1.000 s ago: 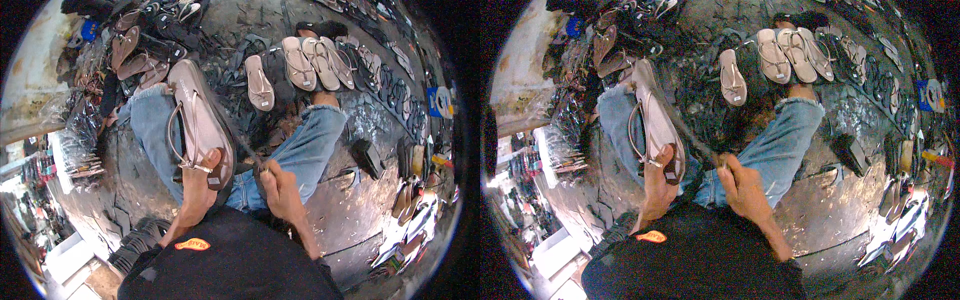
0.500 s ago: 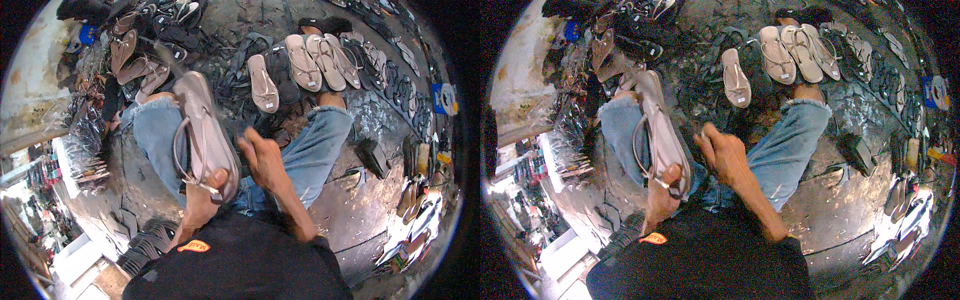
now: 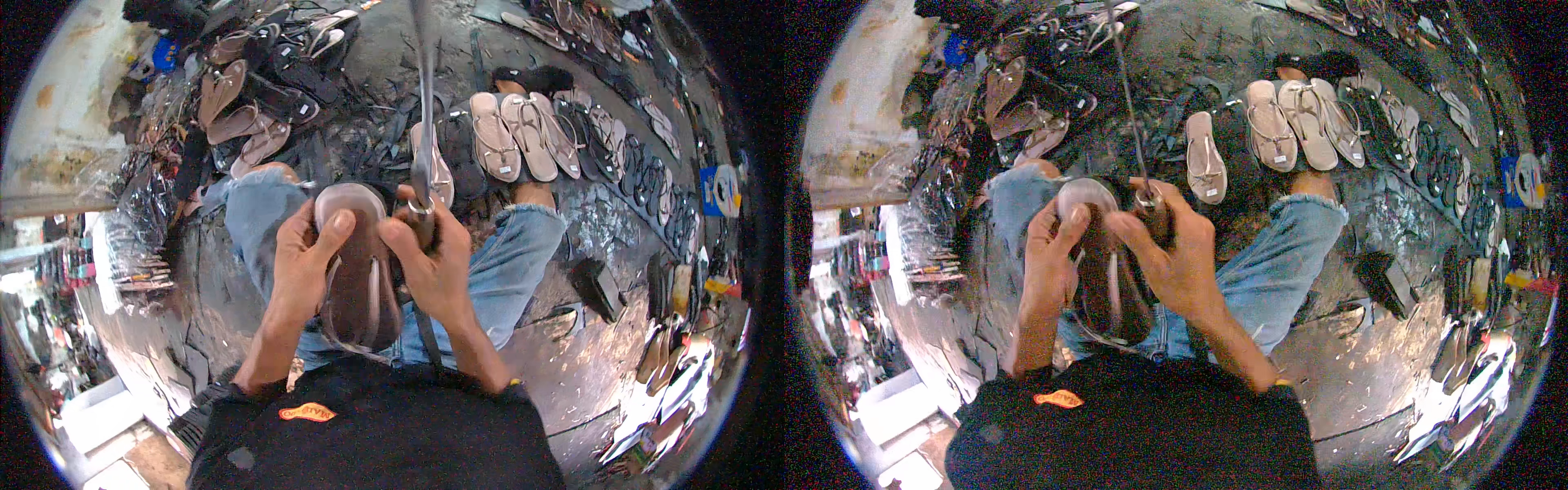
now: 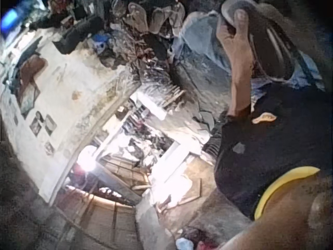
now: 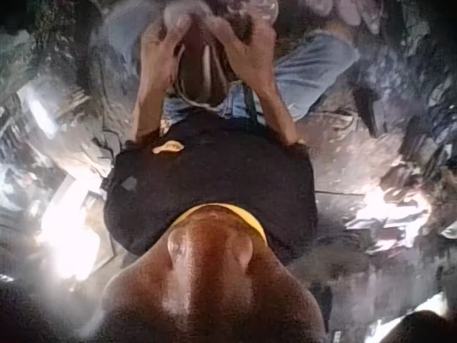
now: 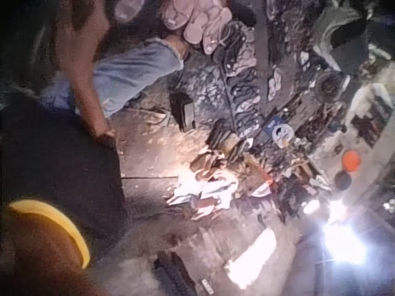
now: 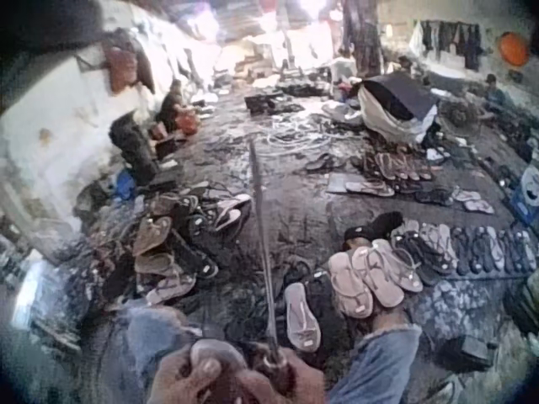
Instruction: The person sits on the floor and uses a knife-like tool to scrape and trim the soles and straps of multiple flip-flops. They handle each sandal one at a time, turning them over to work on different surfaces, and place finished items aside.
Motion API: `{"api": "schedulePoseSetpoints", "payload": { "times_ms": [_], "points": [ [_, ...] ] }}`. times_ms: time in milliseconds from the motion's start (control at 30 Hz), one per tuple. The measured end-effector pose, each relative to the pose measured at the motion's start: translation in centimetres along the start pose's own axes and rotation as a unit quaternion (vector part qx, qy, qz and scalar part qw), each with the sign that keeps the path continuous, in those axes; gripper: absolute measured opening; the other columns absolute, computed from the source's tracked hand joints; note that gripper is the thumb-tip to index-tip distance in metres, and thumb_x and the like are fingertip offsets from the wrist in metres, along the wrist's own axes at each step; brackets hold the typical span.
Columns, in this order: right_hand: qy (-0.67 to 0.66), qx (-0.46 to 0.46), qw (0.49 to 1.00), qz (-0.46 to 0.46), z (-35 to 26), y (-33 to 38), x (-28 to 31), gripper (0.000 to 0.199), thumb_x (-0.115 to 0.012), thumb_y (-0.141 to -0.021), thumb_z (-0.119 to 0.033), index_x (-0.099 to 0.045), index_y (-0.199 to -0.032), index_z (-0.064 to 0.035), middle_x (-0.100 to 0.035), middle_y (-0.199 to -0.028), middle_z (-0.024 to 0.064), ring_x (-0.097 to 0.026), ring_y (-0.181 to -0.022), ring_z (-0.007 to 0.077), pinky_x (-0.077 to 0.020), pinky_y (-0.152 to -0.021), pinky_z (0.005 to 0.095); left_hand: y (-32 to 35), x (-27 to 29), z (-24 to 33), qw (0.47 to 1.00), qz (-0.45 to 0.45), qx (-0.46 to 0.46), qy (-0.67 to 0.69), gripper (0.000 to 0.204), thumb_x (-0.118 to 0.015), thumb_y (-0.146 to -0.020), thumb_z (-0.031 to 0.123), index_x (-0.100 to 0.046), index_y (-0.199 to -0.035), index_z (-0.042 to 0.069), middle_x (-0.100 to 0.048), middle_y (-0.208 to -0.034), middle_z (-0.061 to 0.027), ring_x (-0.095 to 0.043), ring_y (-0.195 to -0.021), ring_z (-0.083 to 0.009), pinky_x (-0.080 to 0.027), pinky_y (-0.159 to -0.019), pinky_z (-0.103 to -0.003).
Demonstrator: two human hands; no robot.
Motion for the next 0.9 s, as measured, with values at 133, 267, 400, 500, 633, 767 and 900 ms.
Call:
{"api": "schedulePoseSetpoints", "payload": {
  "times_ms": [133, 267, 400, 500, 633, 767, 900],
  "points": [
    [0.137, -0.109, 0.978, -0.114, 1.4, 8.7, 5.6, 0.029, -0.061, -0.1, -0.029, -0.064, -0.117, -0.0061, -0.061, -0.073, 0.0131, -0.06, -0.062, 0.0239, -0.0481, -0.059, 0.0358, 2.5, 0.9, 0.2, 0.989, 0.001, 0.054, 0.141, 0.032, -0.061, -0.102, 0.026, -0.062, -0.125, 0.004, -0.07, -0.105, -0.0013, -0.065, -0.092, -0.0083, -0.051, -0.082, -0.024],
    [0.264, -0.178, 0.932, -0.172, 2.0, 19.3, 8.4, 0.027, -0.06, -0.099, -0.034, -0.064, -0.112, -0.0111, -0.063, -0.074, 0.017, -0.067, -0.067, 0.0347, -0.0499, -0.06, 0.0403, 3.8, 0.5, -0.5, 0.986, 0.019, 0.109, 0.122, 0.036, -0.057, -0.104, 0.03, -0.059, -0.13, 0.005, -0.067, -0.11, 0.0018, -0.061, -0.098, -0.0074, -0.049, -0.088, -0.024],
    [0.313, -0.18, 0.92, -0.149, 3.0, 21.0, 8.5, 0.03, -0.062, -0.097, -0.04, -0.062, -0.101, -0.0107, -0.063, -0.073, 0.0174, -0.065, -0.068, 0.0388, -0.0487, -0.059, 0.0441, 4.3, 0.3, -1.4, 0.986, -0.002, 0.11, 0.125, 0.045, -0.062, -0.102, 0.033, -0.055, -0.135, 0.004, -0.063, -0.12, -0.001, -0.057, -0.109, -0.0105, -0.045, -0.097, -0.028],
    [0.331, -0.142, 0.922, -0.141, 4.1, 14.4, 7.4, 0.033, -0.061, -0.097, -0.043, -0.059, -0.096, -0.0096, -0.062, -0.071, 0.0182, -0.063, -0.067, 0.0416, -0.0469, -0.058, 0.0473, 3.8, 0.3, -1.7, 0.995, -0.027, 0.071, 0.059, 0.052, -0.067, -0.099, 0.036, -0.053, -0.136, 0.003, -0.062, -0.123, -0.0041, -0.056, -0.113, -0.0142, -0.043, -0.101, -0.03],
    [0.355, -0.12, 0.899, -0.228, 1.8, 7.1, 6.1, 0.034, -0.057, -0.1, -0.042, -0.058, -0.096, -0.0083, -0.064, -0.073, 0.0205, -0.064, -0.071, 0.0433, -0.048, -0.059, 0.0507, 3.8, 0.5, -0.9, 0.993, -0.008, 0.113, 0.02, 0.052, -0.069, -0.098, 0.036, -0.053, -0.134, 0.002, -0.062, -0.121, -0.004, -0.057, -0.112, -0.0139, -0.043, -0.1, -0.03],
    [0.357, -0.116, 0.862, -0.341, -0.9, 1.2, 4.7, 0.038, -0.052, -0.102, -0.043, -0.061, -0.097, -0.0063, -0.064, -0.074, 0.0223, -0.065, -0.074, 0.0441, -0.0487, -0.062, 0.0532, 3.5, 0.9, -1.5, 0.991, -0.015, 0.132, -0.001, 0.052, -0.07, -0.097, 0.035, -0.054, -0.133, 0.002, -0.063, -0.119, -0.0046, -0.058, -0.11, -0.0144, -0.045, -0.098, -0.03],
    [0.299, -0.07, 0.856, -0.416, -0.4, -3.7, 2.3, 0.041, -0.049, -0.103, -0.042, -0.063, -0.097, -0.004, -0.065, -0.075, 0.0212, -0.066, -0.075, 0.0414, -0.0504, -0.066, 0.051, 3.0, -0.1, -1.7, 0.985, -0.049, 0.163, 0.0, 0.047, -0.071, -0.097, 0.033, -0.054, -0.129, 0.003, -0.065, -0.113, -0.0053, -0.059, -0.105, -0.0134, -0.047, -0.094, -0.03]
  ]
}}
Point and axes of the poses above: each hand's wrist, its own y-axis away from the middle knuckle, its own x-axis out of the back of the hand, z = x × y, the point moved 5 cm from there along -y, towards the middle knuckle
